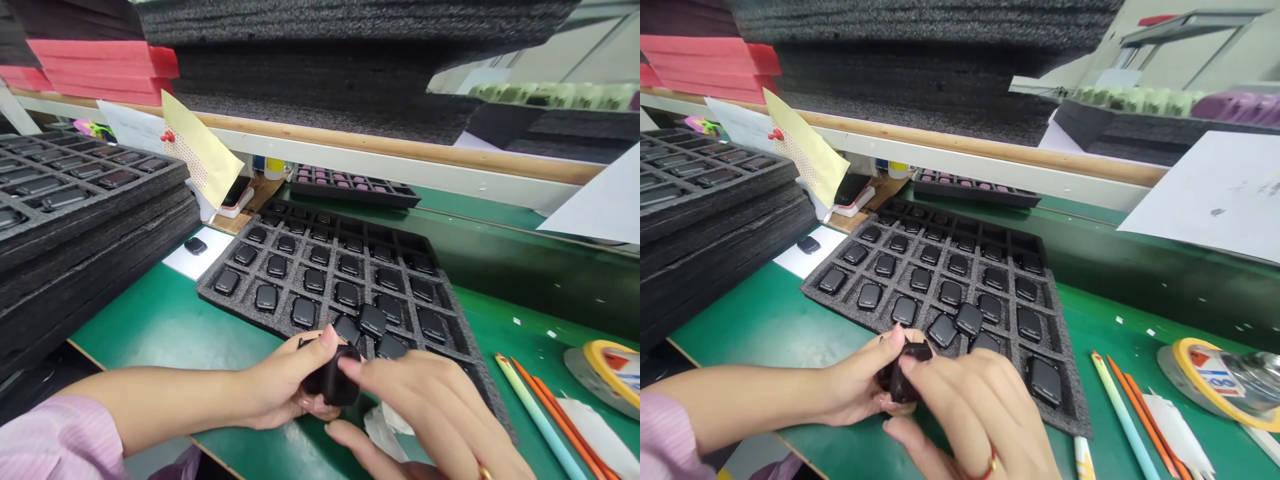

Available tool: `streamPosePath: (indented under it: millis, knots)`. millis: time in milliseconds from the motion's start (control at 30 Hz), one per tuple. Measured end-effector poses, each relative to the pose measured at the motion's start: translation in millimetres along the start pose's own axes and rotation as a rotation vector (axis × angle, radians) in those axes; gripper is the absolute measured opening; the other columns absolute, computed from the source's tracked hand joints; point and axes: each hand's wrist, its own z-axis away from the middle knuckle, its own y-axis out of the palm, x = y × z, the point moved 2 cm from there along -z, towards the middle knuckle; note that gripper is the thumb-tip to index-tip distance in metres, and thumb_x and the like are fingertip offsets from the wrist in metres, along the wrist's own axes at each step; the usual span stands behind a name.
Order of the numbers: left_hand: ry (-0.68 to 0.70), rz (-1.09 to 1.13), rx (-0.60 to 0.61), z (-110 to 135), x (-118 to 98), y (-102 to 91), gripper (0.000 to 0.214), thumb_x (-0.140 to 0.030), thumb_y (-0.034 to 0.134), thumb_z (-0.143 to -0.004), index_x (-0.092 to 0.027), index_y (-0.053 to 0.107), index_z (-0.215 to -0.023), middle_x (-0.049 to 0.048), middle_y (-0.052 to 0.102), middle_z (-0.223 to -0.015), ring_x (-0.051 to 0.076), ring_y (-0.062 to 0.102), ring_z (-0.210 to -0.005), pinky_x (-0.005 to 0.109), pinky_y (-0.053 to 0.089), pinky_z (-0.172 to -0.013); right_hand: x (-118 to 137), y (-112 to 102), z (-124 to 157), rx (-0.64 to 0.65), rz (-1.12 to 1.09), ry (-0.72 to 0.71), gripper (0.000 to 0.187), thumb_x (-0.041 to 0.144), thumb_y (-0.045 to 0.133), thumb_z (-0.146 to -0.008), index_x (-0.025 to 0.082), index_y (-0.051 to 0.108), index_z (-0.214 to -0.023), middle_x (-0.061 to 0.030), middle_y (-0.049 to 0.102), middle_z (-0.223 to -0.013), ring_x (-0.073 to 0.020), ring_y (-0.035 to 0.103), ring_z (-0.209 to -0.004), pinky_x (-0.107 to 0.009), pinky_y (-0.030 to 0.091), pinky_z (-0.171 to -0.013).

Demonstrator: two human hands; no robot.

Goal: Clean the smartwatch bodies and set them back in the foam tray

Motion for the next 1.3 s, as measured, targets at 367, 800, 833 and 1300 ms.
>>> streamPosePath:
  millis: [367,800,833,1300]
  knots:
    - [-0.046,0.002,-0.015,-1.9,-2.6,-0.4,0.058,-0.073,0.067,-0.077,-0.016,0.059,-0.085,0.0002,0.064,-0.069,0.005,0.04,-0.036,0.022,0.018,-0.036,-9.5,5.8,-8.2,-0.018,-0.178,0.121,0.037,0.034,0.07,-0.09,0.023,0.055,-0.122,-0.0052,0.072,-0.099,-0.0171,0.068,-0.091,-0.028,0.058,-0.078]
    - [-0.118,-0.093,-0.054,-3.6,5.5,-5.4,0.056,-0.071,0.068,-0.078,-0.017,0.052,-0.083,0.004,0.067,-0.076,0.009,0.054,-0.049,0.022,0.034,-0.046,-79.8,-8.4,-0.5,-0.141,0.167,0.377,0.03,0.04,0.068,-0.085,0.022,0.066,-0.11,-0.0062,0.077,-0.098,-0.0229,0.075,-0.08,-0.036,0.061,-0.072]
    - [-0.13,-0.1,-0.04,-4.3,6.2,-6.2,0.06,-0.077,0.062,-0.078,-0.018,0.051,-0.08,0.0053,0.067,-0.077,0.011,0.057,-0.05,0.022,0.037,-0.046,-86.7,-7.3,1.0,-0.132,0.172,0.401,0.031,0.042,0.068,-0.085,0.021,0.066,-0.109,-0.0064,0.077,-0.097,-0.0232,0.075,-0.079,-0.036,0.061,-0.072]
    - [-0.116,-0.163,-0.071,-4.8,0.5,-6.2,0.062,-0.069,0.043,-0.092,-0.012,0.067,-0.089,0.0056,0.065,-0.072,0.008,0.038,-0.047,0.025,0.021,-0.049,-46.8,-8.1,-5.4,-0.019,-0.037,0.17,0.037,0.051,0.068,-0.089,0.023,0.059,-0.111,-0.0107,0.067,-0.115,-0.0236,0.067,-0.108,-0.036,0.059,-0.088]
